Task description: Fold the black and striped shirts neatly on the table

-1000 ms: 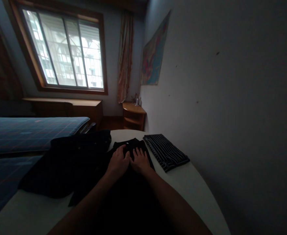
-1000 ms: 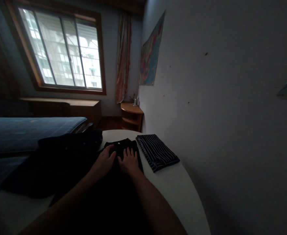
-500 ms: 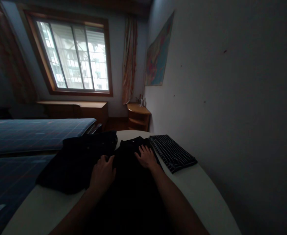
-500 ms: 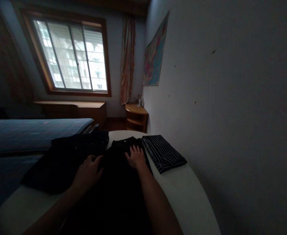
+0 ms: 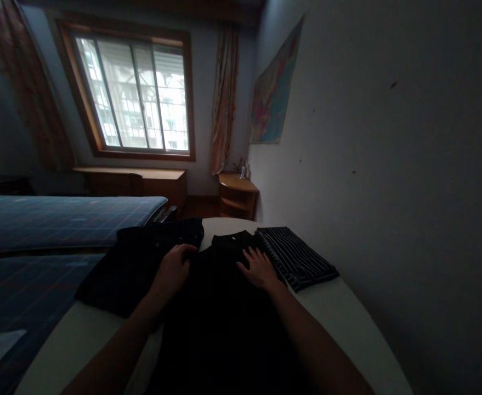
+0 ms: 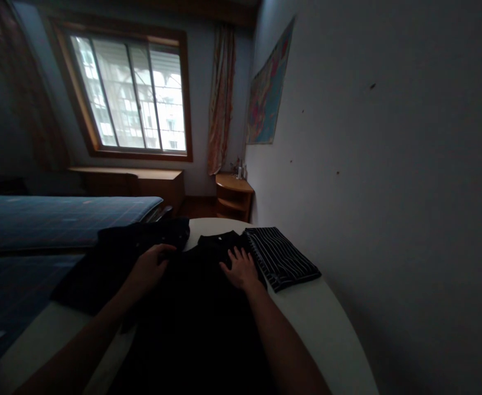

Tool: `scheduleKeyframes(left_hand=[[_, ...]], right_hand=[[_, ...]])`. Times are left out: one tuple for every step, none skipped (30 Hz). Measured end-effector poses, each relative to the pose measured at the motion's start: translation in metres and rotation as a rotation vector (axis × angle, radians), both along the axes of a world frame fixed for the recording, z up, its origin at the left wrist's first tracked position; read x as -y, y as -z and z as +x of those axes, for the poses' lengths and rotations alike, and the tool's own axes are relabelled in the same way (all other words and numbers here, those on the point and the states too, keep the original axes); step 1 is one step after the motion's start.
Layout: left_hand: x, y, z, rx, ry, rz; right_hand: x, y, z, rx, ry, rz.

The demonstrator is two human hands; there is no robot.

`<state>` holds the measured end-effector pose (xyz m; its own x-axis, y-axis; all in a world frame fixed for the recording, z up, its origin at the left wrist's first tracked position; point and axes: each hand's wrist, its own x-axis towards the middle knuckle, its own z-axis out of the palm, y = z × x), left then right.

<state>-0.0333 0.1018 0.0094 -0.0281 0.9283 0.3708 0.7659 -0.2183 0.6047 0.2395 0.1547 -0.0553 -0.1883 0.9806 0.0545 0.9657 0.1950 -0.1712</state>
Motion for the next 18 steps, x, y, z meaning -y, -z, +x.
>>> scheduleKeyframes(left_hand=[[-0.001, -0.002, -0.002, 0.017, -0.020, 0.002], [-0.002, -0.003, -0.004, 0.034, -0.037, 0.004], [-0.003, -0.004, -0.006, 0.052, -0.049, 0.003], [-0.004, -0.005, -0.007, 0.072, -0.054, 0.000], [-0.005, -0.005, -0.007, 0.093, -0.050, -0.006], [-0.005, -0.004, -0.007, 0.112, -0.041, -0.015], [-0.006, -0.003, -0.006, 0.129, -0.026, -0.025], [-0.006, -0.002, -0.005, 0.143, -0.006, -0.033], [-0.007, -0.001, -0.004, 0.151, 0.019, -0.034], [-0.007, 0.001, -0.003, 0.152, 0.044, -0.029], [-0.007, 0.002, -0.001, 0.143, 0.068, -0.020], [-0.007, 0.003, 0.000, 0.128, 0.090, -0.009], [-0.007, 0.003, 0.000, 0.104, 0.112, 0.003], [-0.007, 0.003, 0.000, 0.074, 0.132, 0.020], [-0.006, 0.002, 0.000, 0.038, 0.142, 0.041], [-0.005, 0.001, -0.001, -0.004, 0.133, 0.065], [-0.003, 0.000, -0.002, -0.055, 0.097, 0.092], [-0.002, -0.001, -0.003, -0.117, 0.033, 0.116]], right_hand=[[0.001, 0.000, 0.001, -0.003, 0.002, 0.000], [0.001, 0.000, 0.001, -0.006, 0.004, 0.003], [0.002, 0.000, 0.002, -0.009, 0.008, 0.004], [0.001, 0.000, 0.002, -0.010, 0.013, 0.004], [0.001, 0.000, 0.002, -0.010, 0.016, 0.005], [0.000, 0.001, 0.001, -0.009, 0.018, 0.005], [-0.001, 0.001, 0.001, -0.007, 0.019, 0.003], [-0.002, 0.001, 0.001, -0.004, 0.019, 0.000], [-0.003, 0.002, 0.001, -0.002, 0.021, -0.002], [-0.005, 0.002, 0.000, 0.002, 0.023, -0.004], [-0.006, 0.002, -0.001, 0.006, 0.028, -0.010], [-0.008, 0.001, -0.001, 0.011, 0.032, -0.017], [-0.009, 0.001, -0.002, 0.014, 0.036, -0.023], [-0.011, 0.001, -0.003, 0.016, 0.040, -0.028], [-0.012, 0.001, -0.004, 0.015, 0.045, -0.031], [-0.013, 0.001, -0.005, 0.014, 0.049, -0.029], [-0.013, 0.001, -0.005, 0.011, 0.052, -0.020], [-0.014, 0.001, -0.005, 0.010, 0.056, -0.012]])
